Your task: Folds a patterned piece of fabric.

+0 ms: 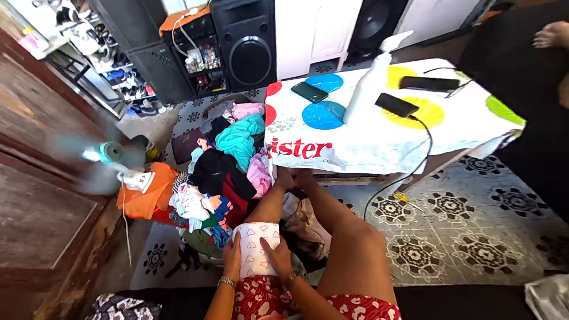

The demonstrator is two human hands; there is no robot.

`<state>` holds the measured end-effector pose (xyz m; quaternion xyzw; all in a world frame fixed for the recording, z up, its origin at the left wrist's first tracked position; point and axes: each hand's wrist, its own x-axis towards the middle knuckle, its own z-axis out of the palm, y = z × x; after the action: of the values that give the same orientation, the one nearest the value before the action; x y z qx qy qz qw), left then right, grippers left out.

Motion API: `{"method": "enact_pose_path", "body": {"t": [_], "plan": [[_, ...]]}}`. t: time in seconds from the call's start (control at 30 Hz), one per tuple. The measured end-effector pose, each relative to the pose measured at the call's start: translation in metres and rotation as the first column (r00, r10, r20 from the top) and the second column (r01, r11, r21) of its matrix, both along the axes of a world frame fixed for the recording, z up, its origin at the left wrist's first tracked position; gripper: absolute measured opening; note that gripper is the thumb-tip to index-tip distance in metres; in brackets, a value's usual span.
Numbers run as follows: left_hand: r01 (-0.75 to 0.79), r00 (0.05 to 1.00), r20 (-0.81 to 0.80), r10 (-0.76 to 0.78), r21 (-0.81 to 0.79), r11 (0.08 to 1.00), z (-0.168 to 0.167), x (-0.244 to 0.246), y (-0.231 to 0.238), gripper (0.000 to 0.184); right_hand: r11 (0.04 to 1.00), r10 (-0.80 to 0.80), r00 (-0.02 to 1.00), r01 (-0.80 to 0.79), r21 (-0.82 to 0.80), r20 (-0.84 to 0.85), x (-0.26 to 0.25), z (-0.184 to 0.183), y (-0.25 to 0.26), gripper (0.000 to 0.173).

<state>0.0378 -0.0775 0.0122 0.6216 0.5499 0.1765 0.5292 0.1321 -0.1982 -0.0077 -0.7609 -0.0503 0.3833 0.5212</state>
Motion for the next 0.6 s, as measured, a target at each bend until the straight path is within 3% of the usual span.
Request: {"method": "enact_pose_path", "body": {"t": [0.07,0.17,0.23,0.3,0.37,0.43,0.53,0.6], "plan": [[-0.021,0.998,0.069,0.016,0.077,0.997,0.008,-0.003,-0.006,0.042,1.0,-0.013,0.997,0.013,-0.002,-0.08,0.011,0.011,-0.006,0.078],[-0.025,0.966,0.258,-0.022,0.178,0.984,0.029,-0.002,-0.015,0.04,0.959,0.018,0.991,0.021,0.281,-0.134,0.028,0.042,-0.019,0.042],[0.003,0.926,0.367,-0.095,0.243,0.97,0.045,0.007,-0.019,0.039,0.872,0.103,0.992,-0.053,0.487,-0.077,0.046,0.074,-0.034,0.044],[0.098,0.895,0.392,-0.212,0.29,0.952,0.057,0.014,-0.019,0.047,0.799,0.137,0.987,-0.161,0.58,0.085,0.072,0.111,-0.061,0.048],[0.231,0.884,0.308,-0.352,0.367,0.901,0.057,0.018,-0.017,0.058,0.826,0.072,0.945,-0.235,0.512,0.319,0.102,0.145,-0.099,0.045],[0.339,0.864,0.213,-0.456,0.425,0.839,0.054,0.019,-0.02,0.061,0.922,0.009,0.869,-0.2,0.333,0.495,0.13,0.169,-0.147,0.036],[0.437,0.835,0.119,-0.538,0.451,0.778,0.036,0.017,-0.029,0.057,0.983,-0.131,0.758,0.015,0.183,0.64,0.155,0.184,-0.225,0.033],[0.455,0.842,0.066,-0.536,0.447,0.77,0.024,0.016,-0.035,0.055,0.953,-0.302,0.699,0.212,0.215,0.648,0.159,0.185,-0.274,0.037]]}}
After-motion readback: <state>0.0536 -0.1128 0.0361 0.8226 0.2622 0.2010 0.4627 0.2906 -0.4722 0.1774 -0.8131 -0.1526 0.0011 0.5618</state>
